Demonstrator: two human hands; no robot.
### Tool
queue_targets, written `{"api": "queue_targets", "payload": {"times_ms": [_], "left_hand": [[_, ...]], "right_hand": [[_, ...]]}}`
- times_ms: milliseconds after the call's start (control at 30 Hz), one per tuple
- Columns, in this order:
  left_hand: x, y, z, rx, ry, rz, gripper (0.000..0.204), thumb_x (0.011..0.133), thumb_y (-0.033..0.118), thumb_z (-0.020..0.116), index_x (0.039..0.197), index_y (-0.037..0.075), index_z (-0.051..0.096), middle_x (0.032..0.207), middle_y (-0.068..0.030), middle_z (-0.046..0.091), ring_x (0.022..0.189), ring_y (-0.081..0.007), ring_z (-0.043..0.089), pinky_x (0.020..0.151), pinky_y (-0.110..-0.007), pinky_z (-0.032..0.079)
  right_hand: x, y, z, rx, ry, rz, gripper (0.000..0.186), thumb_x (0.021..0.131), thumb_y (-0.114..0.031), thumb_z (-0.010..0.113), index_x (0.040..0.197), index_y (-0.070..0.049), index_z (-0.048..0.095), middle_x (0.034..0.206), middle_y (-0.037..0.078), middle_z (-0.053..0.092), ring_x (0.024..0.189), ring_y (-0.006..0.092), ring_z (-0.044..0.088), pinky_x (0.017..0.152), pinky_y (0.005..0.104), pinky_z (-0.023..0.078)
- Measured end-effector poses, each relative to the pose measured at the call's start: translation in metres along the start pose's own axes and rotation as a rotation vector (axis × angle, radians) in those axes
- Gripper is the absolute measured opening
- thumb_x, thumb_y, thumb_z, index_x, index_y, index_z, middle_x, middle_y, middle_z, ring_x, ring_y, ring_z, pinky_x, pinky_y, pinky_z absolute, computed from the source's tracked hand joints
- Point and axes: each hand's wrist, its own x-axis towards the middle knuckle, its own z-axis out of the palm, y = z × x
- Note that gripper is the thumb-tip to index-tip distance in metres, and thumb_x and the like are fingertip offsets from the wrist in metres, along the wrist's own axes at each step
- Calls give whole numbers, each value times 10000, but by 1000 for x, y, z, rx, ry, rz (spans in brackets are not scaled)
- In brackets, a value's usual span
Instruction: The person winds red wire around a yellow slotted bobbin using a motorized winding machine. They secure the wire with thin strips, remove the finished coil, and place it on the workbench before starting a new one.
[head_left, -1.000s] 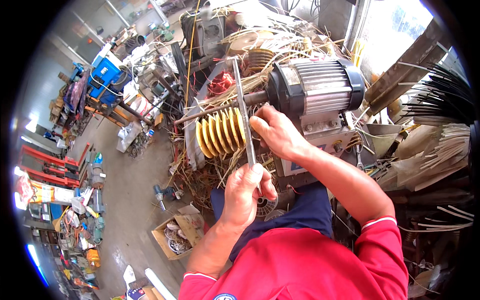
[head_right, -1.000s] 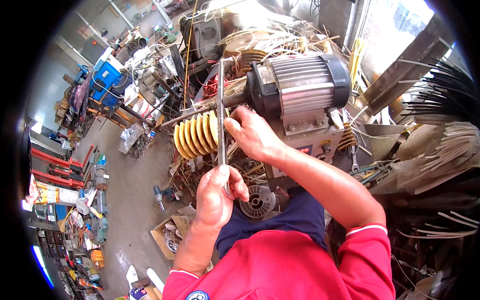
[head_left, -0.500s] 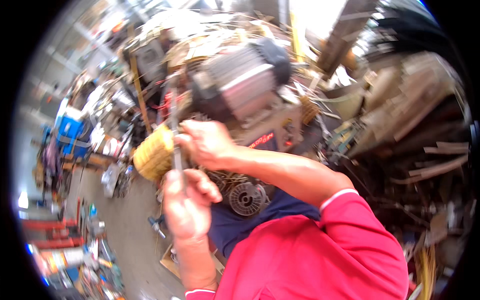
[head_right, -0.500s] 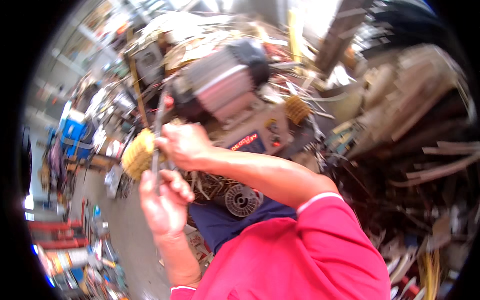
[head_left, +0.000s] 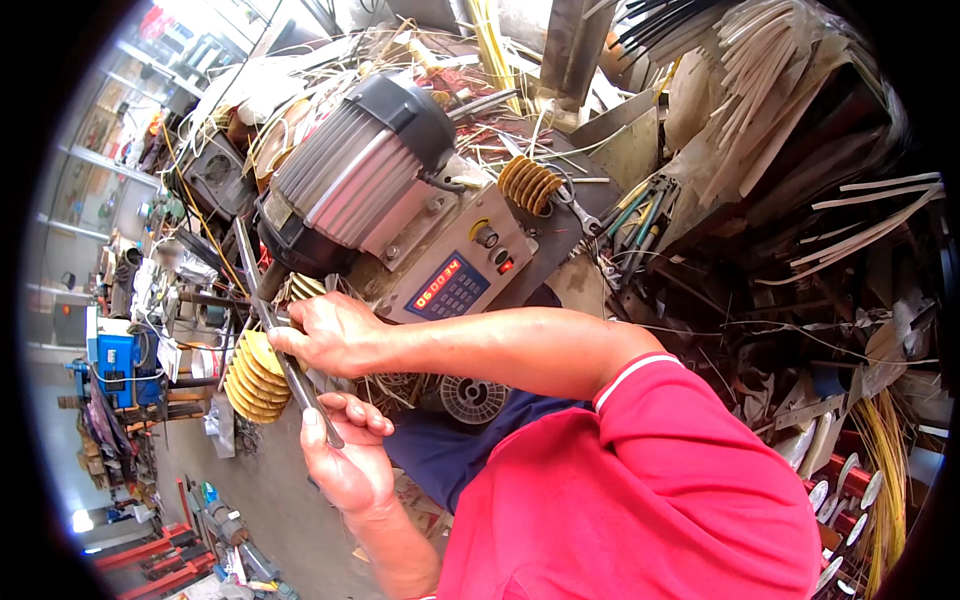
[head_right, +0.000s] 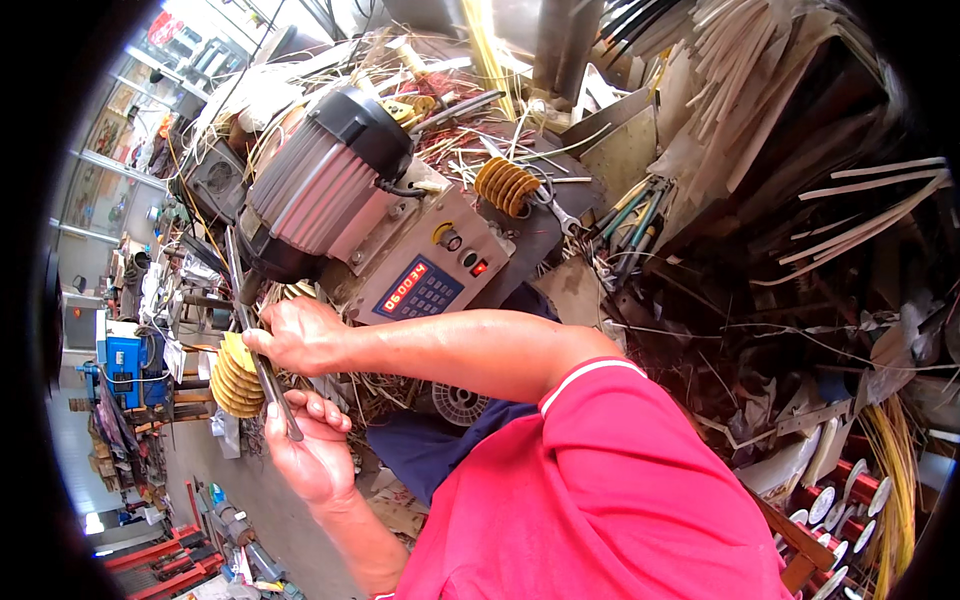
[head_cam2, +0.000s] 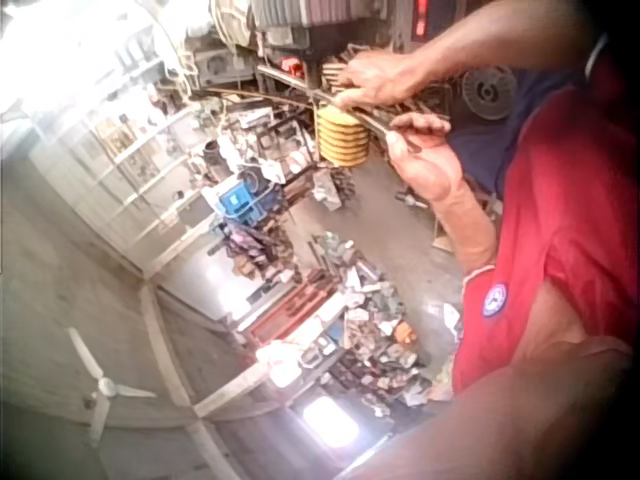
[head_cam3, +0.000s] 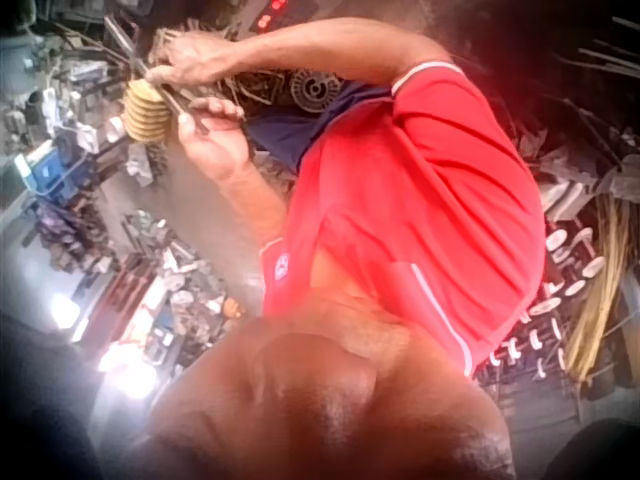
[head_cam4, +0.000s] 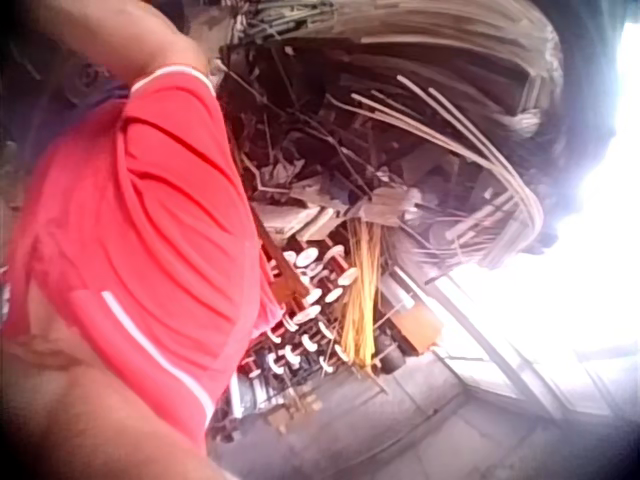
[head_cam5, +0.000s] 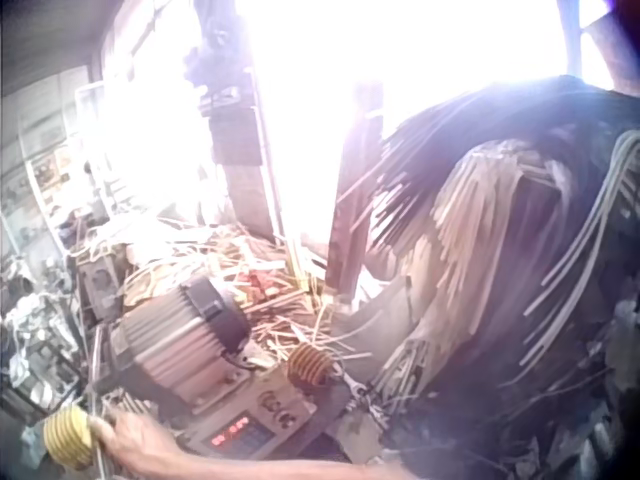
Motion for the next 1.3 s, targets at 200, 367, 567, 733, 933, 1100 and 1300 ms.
{"api": "queue_targets", "payload": {"times_ms": [200, 367, 567, 733, 933, 1100, 1300], "left_hand": [[2, -38, -30, 160, 75, -42, 296, 1023, 304, 516, 1044, 18, 586, 839, -96, 595, 683, -231, 595, 612, -367, 515], [21, -69, -51, 223, 104, -73, 308, 1038, 334, 544, 1100, 35, 586, 875, -80, 611, 726, -203, 626, 649, -344, 544], [21, -85, -52, 298, 103, -155, 470, 1037, 407, 544, 1266, -4, 546, 956, -97, 638, 775, -189, 656, 659, -322, 577], [-3, -102, -54, 413, -33, -360, 390, 1012, 284, 603, 1257, -18, 569, 1026, -127, 676, 828, -205, 688, 714, -342, 591], [0, -107, -18, 595, -264, -235, 744, 880, 243, 785, 1461, -12, 399, 1257, -157, 593, 1017, -224, 649, 821, -341, 579], [4, -123, 37, 437, -479, -343, 1326, 670, 351, 947, 1612, 94, 49, 1604, -186, 245, 1339, -304, 479, 987, -410, 532], [-3, -122, 27, 417, -393, -406, 1063, 703, 289, 930, 1502, -33, 309, 1432, -160, 473, 1305, -270, 521, 1112, -392, 420]], "right_hand": [[-76, 35, -33, -204, 323, -467, 269, 817, -121, 700, 1056, -17, 635, 982, 186, 669, 873, 349, 650, 754, 431, 538], [-120, 99, -153, -540, 870, -469, 432, 734, -4, 729, 1144, -30, 593, 1097, 170, 631, 1035, 373, 599, 912, 455, 490], [-92, 198, -237, -998, 699, 130, 723, 782, -253, 777, 1390, -13, 471, 1346, 203, 535, 1224, 381, 528, 1052, 483, 427], [-84, 212, -242, -861, 661, 219, 787, 755, -286, 776, 1405, 26, 460, 1336, 240, 552, 1254, 376, 529, 1070, 443, 429], [-163, 130, -258, -247, 561, 287, 679, 751, -267, 738, 1323, 31, 526, 1208, 197, 629, 1104, 274, 639, 987, 367, 495], [-241, 76, -216, -260, 91, 50, 688, 675, -191, 782, 1291, 16, 557, 1176, 205, 623, 1112, 332, 619, 988, 414, 496], [-219, 74, -184, 97, -29, 1, 487, 767, -160, 758, 1215, -21, 627, 1132, 181, 648, 1037, 342, 636, 934, 427, 516]]}}
